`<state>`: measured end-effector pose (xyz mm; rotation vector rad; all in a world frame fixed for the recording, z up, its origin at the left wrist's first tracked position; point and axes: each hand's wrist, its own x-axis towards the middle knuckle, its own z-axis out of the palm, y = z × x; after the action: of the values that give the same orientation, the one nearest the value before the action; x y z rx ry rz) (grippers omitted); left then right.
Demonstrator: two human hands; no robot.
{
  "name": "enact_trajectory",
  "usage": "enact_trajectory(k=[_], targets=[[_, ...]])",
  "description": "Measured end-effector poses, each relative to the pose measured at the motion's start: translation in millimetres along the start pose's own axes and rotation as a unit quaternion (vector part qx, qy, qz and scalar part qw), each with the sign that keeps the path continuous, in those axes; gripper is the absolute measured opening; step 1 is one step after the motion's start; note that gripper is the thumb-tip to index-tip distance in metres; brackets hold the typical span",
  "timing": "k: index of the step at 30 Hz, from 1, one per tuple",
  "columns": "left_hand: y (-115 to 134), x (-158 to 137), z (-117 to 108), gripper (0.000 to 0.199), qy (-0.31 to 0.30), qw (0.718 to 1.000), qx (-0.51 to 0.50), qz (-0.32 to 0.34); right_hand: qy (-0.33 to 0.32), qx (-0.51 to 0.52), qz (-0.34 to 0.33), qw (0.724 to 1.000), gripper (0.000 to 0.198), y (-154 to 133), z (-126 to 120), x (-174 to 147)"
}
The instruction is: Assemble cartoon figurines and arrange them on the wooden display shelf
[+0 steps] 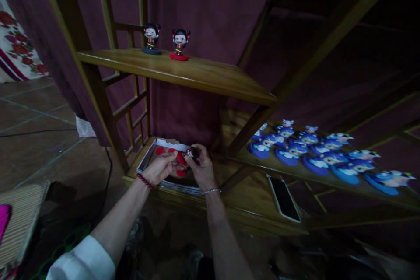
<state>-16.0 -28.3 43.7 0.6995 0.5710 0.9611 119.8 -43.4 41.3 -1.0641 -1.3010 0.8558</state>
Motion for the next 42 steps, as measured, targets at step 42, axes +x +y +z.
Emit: enact_trajectory(k=[42], targets=[[-0.6, -1.2, -2.8, 0.020, -0.020, 0.999, 0.012, 0.034, 0.020, -0.021, -0.014, 0.999, 0.029, -9.3, 1.4, -0.8]])
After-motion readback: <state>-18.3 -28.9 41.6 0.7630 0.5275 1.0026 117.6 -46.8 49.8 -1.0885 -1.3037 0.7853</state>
